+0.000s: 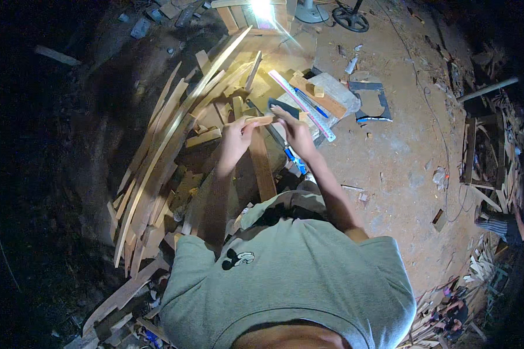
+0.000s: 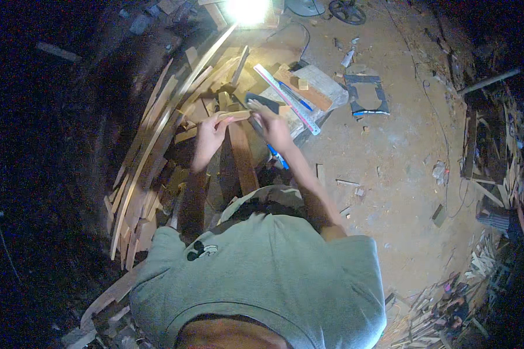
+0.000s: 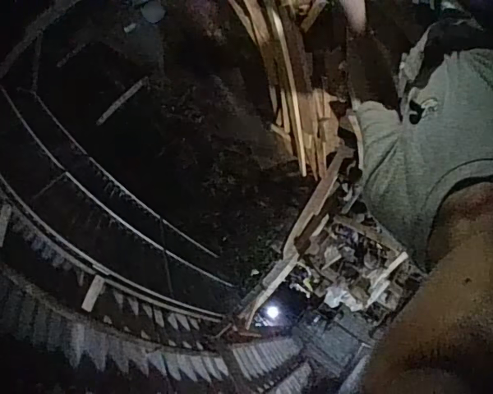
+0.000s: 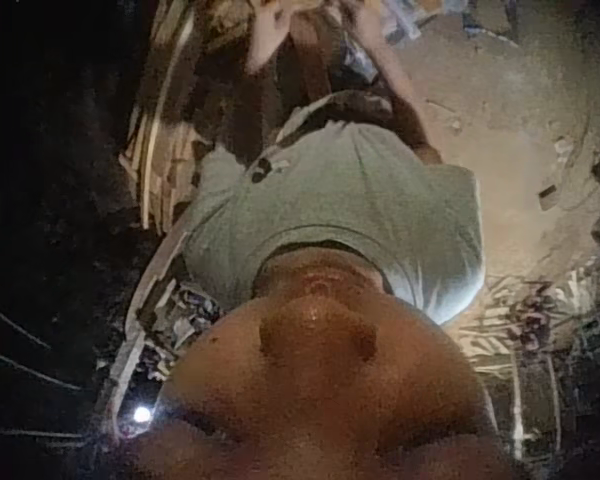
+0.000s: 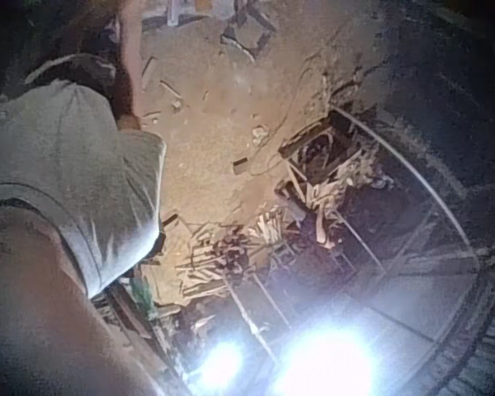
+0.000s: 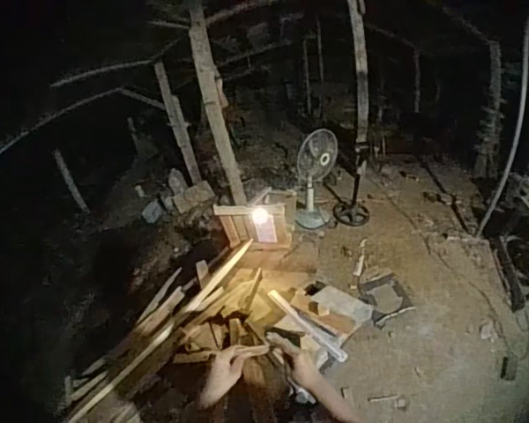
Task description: The person sands a piece of wood with sandpaper and cuts a wooden piece using a handsaw blade.
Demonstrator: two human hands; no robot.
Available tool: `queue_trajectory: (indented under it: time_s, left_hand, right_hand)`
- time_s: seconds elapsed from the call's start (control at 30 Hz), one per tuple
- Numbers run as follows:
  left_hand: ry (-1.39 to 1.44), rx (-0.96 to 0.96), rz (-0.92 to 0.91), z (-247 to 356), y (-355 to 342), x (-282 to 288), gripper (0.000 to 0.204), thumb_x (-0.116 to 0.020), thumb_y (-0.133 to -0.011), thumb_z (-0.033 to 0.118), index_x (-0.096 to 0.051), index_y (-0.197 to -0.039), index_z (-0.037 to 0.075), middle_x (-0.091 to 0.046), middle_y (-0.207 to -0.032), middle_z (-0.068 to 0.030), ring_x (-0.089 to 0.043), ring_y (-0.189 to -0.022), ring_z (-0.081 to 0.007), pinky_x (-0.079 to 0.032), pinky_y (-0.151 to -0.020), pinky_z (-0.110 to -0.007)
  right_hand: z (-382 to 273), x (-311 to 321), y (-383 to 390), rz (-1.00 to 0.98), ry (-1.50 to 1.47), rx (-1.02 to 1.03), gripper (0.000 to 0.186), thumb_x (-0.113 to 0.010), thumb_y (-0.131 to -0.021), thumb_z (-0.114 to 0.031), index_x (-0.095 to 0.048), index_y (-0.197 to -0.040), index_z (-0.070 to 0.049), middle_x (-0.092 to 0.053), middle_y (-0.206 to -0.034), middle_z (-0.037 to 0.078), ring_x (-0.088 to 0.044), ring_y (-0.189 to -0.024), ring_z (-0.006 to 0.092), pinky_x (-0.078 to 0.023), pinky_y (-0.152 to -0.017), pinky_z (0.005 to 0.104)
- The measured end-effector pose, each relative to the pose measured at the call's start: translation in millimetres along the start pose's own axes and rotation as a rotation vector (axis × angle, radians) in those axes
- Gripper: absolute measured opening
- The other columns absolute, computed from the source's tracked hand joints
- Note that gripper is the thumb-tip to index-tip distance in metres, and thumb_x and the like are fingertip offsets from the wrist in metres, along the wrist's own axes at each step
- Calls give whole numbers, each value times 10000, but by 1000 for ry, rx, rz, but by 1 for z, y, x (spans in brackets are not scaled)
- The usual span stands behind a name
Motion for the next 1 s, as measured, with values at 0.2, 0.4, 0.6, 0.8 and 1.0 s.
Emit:
queue_trajectory:
  time_s: [0.2,0.4,0.6,0.8,1.0]
  left_hand:
    - [-74,-10,2,-7,-3,0,135,-545,-805,135,-597,-820,11,-575,-686,-188,-575,-580,-304,-421,-504,-348]
    - [-69,-36,13,24,-11,-6,156,-537,-806,148,-578,-770,2,-547,-654,-204,-548,-560,-337,-401,-487,-361]
    - [-237,7,-27,-6,-6,-2,149,-531,-819,134,-594,-821,0,-565,-672,-204,-557,-572,-332,-410,-490,-351]
    - [-136,-36,-21,27,-5,-13,126,-543,-808,87,-606,-885,9,-604,-740,-168,-612,-636,-267,-452,-550,-314]
    - [-52,-137,59,10,-4,0,122,-545,-805,84,-613,-886,23,-606,-730,-166,-611,-629,-271,-447,-550,-305]
  right_hand:
    - [-46,-12,-1,-41,-27,317,263,-476,-846,-79,-539,-1098,-38,-530,-1144,145,-504,-1074,281,-417,-880,337]
    - [52,23,5,81,136,38,298,-466,-858,-112,-521,-1149,-77,-591,-1041,143,-582,-954,261,-473,-775,314]
    - [-26,-16,-4,-81,36,194,325,-496,-794,-79,-521,-1118,-63,-584,-1031,140,-572,-932,285,-451,-777,329]
    - [98,33,9,65,80,-254,333,-492,-791,-31,-544,-1113,-96,-598,-984,157,-597,-870,265,-437,-822,319]
    - [-13,-12,10,41,-154,149,260,-481,-861,-117,-543,-1109,-72,-509,-1185,118,-530,-1047,248,-408,-883,335]
Point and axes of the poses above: each hand's wrist, its own y-axis away from the middle knuckle, its own x-axis out of the back of the hand, z = x × y, the point moved 2 cm from there along -y, towards the middle knuckle
